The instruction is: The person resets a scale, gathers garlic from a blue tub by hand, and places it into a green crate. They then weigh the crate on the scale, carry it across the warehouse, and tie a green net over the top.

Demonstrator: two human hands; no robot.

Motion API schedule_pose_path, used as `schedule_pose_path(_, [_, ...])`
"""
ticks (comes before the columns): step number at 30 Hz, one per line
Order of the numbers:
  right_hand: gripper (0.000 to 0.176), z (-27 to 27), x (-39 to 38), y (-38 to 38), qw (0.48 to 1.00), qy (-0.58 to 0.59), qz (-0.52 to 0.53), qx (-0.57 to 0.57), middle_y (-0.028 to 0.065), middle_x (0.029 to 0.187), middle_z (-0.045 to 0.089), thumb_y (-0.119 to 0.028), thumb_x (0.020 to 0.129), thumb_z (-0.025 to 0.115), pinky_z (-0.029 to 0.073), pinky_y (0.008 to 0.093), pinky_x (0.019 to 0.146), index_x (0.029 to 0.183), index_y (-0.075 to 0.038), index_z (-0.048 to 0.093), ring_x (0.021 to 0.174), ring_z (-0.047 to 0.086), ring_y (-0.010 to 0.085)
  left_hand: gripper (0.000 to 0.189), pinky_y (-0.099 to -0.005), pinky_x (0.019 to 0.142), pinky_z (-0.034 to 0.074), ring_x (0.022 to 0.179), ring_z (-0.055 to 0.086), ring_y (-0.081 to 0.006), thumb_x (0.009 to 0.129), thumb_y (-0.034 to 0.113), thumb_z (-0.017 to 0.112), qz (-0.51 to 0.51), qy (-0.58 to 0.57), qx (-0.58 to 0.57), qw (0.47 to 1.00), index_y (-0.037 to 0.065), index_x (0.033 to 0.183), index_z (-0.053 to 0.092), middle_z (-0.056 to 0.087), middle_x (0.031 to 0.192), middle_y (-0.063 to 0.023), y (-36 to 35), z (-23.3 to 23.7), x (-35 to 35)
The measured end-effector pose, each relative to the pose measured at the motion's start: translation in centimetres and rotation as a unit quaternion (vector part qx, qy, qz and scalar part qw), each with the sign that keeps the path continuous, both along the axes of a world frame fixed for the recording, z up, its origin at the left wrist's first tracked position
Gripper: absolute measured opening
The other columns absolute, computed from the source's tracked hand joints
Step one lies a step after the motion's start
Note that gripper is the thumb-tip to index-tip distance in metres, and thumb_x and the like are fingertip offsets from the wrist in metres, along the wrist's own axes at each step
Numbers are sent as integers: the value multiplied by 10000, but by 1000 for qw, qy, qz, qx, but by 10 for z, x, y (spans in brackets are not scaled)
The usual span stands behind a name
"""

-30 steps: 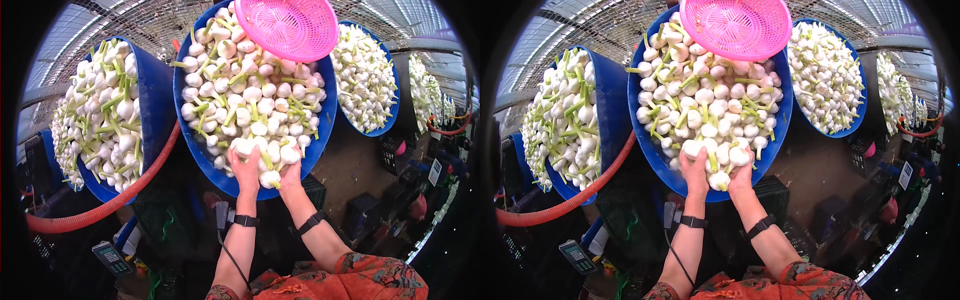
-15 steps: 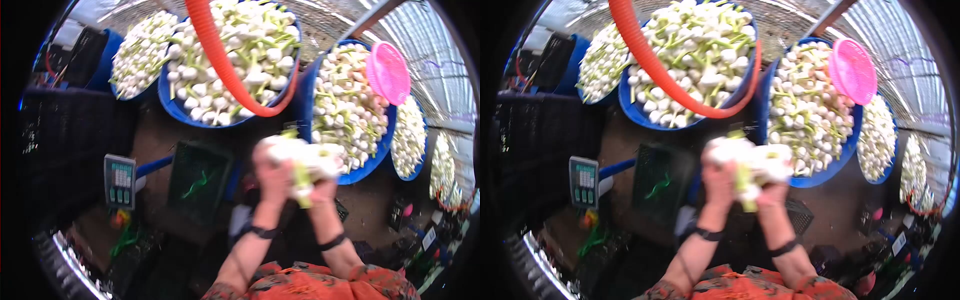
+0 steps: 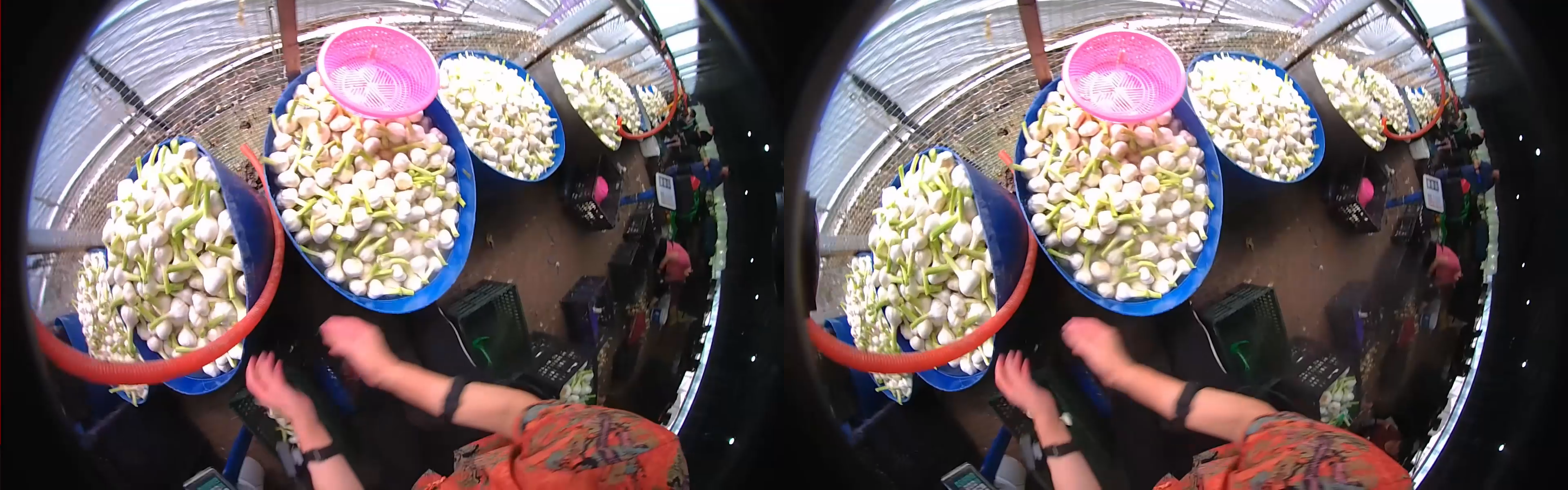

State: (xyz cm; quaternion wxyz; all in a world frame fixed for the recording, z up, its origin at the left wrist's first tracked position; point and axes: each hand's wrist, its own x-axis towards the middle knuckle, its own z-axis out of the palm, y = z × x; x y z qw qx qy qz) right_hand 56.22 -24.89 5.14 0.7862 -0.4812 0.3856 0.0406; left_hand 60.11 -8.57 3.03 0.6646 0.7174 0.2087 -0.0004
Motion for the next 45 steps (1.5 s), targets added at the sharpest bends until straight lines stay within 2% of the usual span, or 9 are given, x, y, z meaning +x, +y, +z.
schedule_pose_path(1, [142,-34,-10,-47,989,-34,-32,-143,44,990,638,-148,874,599,488,267,781,958,-51,659,865,605,131,419,-314,902,482,1075,590,-246,936,89,506,-61,16,-78,995,1,1328,387,553,1217,-170,-50,2,21])
schedule_pose_path(3, [298,-76,-20,-147,966,103,-238,-10,63,904,613,-340,915,594,444,272,739,925,-45,640,843,553,112,471,-343,983,414,1183,510,-241,944,128,528,-182,53,-147,971,11,1368,360,490,1298,-174,-140,-6,51])
schedule_pose_path(6, [992,-107,-17,-230,964,106,-220,107,312,1479,139,-604,857,554,286,512,1077,1458,44,102,1367,220,422,646,-404,1057,315,1299,391,-255,917,323,591,-187,170,-94,963,34,1426,318,387,1410,-175,-234,-83,100])
schedule_pose_path(10, [1183,-123,45,-246,917,215,-237,237,134,1564,-8,-847,648,533,128,753,975,1511,-204,42,1400,36,447,920,-567,1106,24,1416,75,-406,771,736,504,-333,248,261,871,176,1468,285,122,1521,-262,-314,-97,157])
schedule_pose_path(14, [1047,-175,71,-258,897,213,-209,326,97,1551,159,-860,698,433,79,792,946,1502,-257,142,1400,93,438,956,-566,1103,72,1389,55,-485,742,760,514,-297,264,363,843,215,1479,243,102,1479,-344,-330,-151,175])
schedule_pose_path(18, [939,-168,65,-246,889,189,-252,332,71,1434,372,-784,729,520,251,621,999,1435,-198,321,1309,318,321,920,-524,1057,288,1289,290,-525,706,714,602,-376,241,421,790,243,1443,318,226,1402,-351,-308,-166,158])
schedule_pose_path(26, [649,-238,66,-235,851,104,-294,423,43,1186,613,-626,860,516,506,473,841,1296,-146,513,1035,607,249,836,-345,1033,332,1268,409,-227,853,588,562,-313,409,-72,854,-30,1389,389,431,1399,-144,-315,-200,150])
schedule_pose_path(30, [567,-205,57,-231,849,178,-299,397,64,1150,627,-556,893,509,510,440,858,1268,-131,532,1020,613,249,610,-308,853,455,973,573,-182,819,378,708,-270,305,-60,911,-44,1226,541,616,1122,-93,-317,-169,120])
schedule_pose_path(45, [343,-75,41,-256,942,37,-210,258,100,1078,647,-240,885,607,541,369,834,1176,-62,572,985,636,231,347,-278,687,527,817,627,-146,838,181,689,-152,245,-366,885,8,1119,585,637,995,-72,-306,-43,70])
